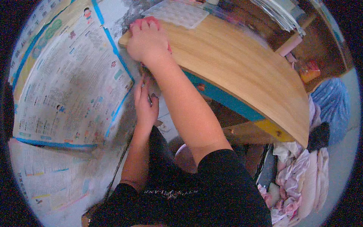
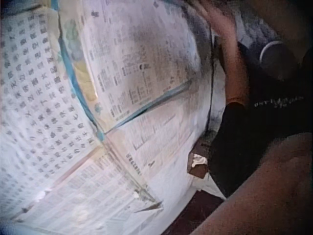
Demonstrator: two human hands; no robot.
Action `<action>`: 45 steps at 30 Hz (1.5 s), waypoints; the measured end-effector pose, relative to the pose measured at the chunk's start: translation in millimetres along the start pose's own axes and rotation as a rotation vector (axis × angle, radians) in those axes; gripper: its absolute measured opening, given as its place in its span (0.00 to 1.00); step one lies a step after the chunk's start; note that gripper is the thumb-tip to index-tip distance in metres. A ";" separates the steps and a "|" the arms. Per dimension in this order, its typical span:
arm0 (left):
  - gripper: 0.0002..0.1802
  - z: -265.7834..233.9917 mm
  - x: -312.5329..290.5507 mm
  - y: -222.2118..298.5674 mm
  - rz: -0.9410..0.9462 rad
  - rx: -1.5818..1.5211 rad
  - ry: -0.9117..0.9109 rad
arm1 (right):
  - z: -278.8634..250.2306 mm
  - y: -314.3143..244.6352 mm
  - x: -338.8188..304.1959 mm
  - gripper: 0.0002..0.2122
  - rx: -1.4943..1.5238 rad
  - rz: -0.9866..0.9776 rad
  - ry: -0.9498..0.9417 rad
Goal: The person wipes the top and sides of a wooden desk with a pink cloth. They then dip the cloth into a pink basin of water, wring it out, and continue wiping the drawers and front of the desk.
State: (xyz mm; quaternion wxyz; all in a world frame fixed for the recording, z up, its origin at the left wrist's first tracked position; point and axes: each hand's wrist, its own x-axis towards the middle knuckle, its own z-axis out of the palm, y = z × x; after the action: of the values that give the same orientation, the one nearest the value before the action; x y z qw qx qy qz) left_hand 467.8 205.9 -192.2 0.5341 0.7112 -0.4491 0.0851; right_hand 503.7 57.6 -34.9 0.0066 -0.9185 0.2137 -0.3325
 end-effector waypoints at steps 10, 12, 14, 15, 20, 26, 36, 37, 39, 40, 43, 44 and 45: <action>0.21 22.4 18.9 22.9 0.186 0.028 0.291 | -92.4 44.8 -107.6 0.22 0.117 -0.024 -0.007; 0.18 21.9 31.5 40.5 0.317 0.065 0.342 | -129.6 77.9 -148.4 0.20 0.070 0.015 0.057; 0.16 30.4 44.6 67.0 0.433 0.045 0.379 | -190.5 115.9 -186.6 0.21 0.107 0.058 -0.019; 0.17 29.6 53.6 85.0 0.492 0.073 0.327 | -213.9 132.1 -207.2 0.23 0.097 0.182 -0.053; 0.24 76.4 75.4 165.0 0.621 -0.017 0.069 | -318.4 235.1 -304.1 0.25 -0.146 0.474 -0.255; 0.26 99.8 77.9 176.2 0.535 0.128 0.058 | -302.6 329.2 -260.0 0.29 -0.117 0.484 -0.389; 0.26 102.5 78.1 173.4 0.584 0.168 0.061 | -239.5 433.1 -171.4 0.29 -0.330 0.612 -0.228; 0.25 103.2 78.8 170.7 0.587 0.147 0.073 | -239.9 428.5 -172.7 0.30 -0.336 0.601 -0.241; 0.23 102.1 78.3 170.9 0.585 0.174 0.098 | -241.7 414.7 -183.1 0.30 -0.343 0.578 -0.262; 0.23 102.5 78.9 171.2 0.589 0.186 0.108 | -243.2 413.7 -193.0 0.30 -0.307 0.561 -0.239; 0.24 103.7 76.2 171.2 0.588 0.178 0.075 | -245.5 424.6 -213.8 0.29 -0.277 0.500 -0.187; 0.25 107.0 75.2 171.6 0.581 0.151 0.074 | -244.1 438.0 -214.4 0.29 -0.317 0.473 -0.179; 0.25 107.7 75.6 169.9 0.572 0.132 0.076 | -242.0 449.5 -212.8 0.29 -0.352 0.440 -0.172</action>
State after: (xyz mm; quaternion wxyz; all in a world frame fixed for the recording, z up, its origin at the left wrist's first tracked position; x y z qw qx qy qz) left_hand 349.2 70.0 -75.4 0.4576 0.5852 -0.6045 0.2876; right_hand 34.5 -234.8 -45.1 -0.0628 -0.8620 0.4609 -0.2016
